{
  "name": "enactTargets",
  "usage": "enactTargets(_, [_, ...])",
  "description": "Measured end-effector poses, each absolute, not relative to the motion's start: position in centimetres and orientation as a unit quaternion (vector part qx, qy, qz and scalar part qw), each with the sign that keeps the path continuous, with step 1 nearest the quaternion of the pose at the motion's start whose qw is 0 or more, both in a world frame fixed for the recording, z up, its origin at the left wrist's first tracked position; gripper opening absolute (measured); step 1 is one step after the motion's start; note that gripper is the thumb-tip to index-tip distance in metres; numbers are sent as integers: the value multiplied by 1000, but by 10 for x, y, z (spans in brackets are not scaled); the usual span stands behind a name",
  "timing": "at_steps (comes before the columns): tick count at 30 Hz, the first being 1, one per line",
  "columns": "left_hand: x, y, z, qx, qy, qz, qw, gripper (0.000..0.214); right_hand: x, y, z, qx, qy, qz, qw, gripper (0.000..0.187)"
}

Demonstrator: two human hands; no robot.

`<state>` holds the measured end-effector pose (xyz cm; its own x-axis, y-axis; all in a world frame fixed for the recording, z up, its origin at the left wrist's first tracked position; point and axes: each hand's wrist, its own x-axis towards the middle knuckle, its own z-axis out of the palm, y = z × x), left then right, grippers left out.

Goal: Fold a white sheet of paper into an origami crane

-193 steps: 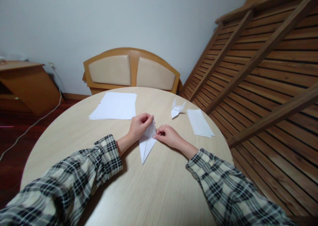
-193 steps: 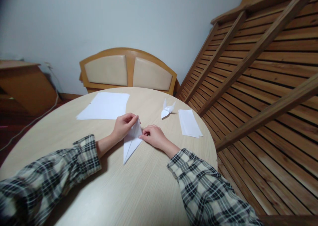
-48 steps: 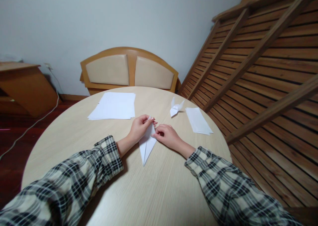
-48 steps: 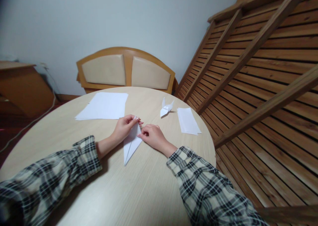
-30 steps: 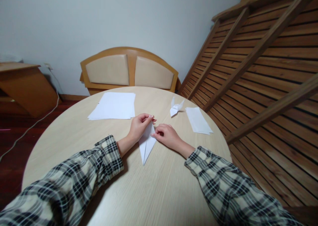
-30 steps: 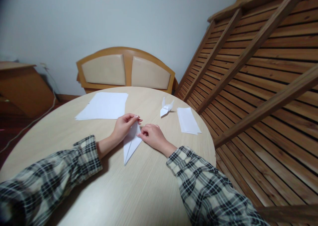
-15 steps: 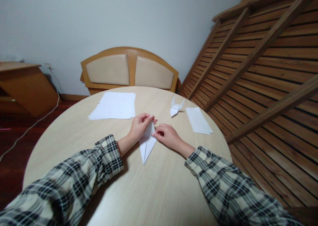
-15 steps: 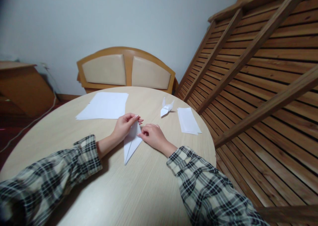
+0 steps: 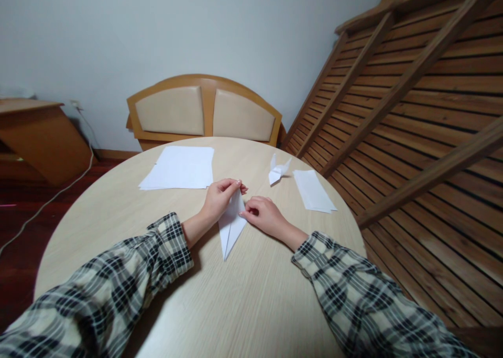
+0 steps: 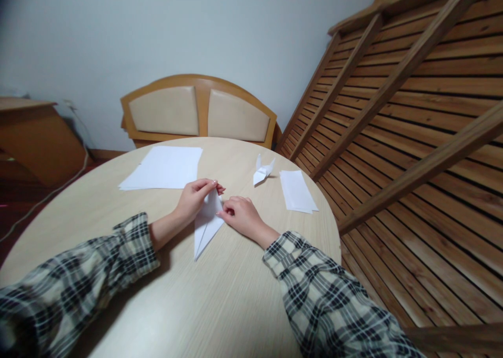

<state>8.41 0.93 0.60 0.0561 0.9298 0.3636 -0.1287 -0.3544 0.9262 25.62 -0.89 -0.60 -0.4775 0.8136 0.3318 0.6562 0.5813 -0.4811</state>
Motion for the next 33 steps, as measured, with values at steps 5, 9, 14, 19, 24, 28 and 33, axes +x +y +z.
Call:
enactTargets(5, [85,8,8,581,349,591,437,26,257,-8,-8,-439,-848,137,264,26])
enactTargets(9, [85,9,7,570,358,573,467,41,257,-7,-8,-434,-847,144,272,25])
enactTargets(14, [82,14,1,540,375,569,494,53,258,-6,-9,-425,-846,163,279,28])
enactTargets(19, [74,18,-7,591,405,538,444,60,261,-7,-9,-421,-845,170,283,27])
enactTargets(24, [63,21,-10,685,391,490,372,58,271,-3,-11,-417,-844,178,288,27])
enactTargets(28, [58,20,-10,743,361,425,370,43,276,1,-13,-406,-843,191,296,26])
enactTargets(33, [58,20,-12,755,351,399,384,30,275,2,-12,-404,-847,189,290,28])
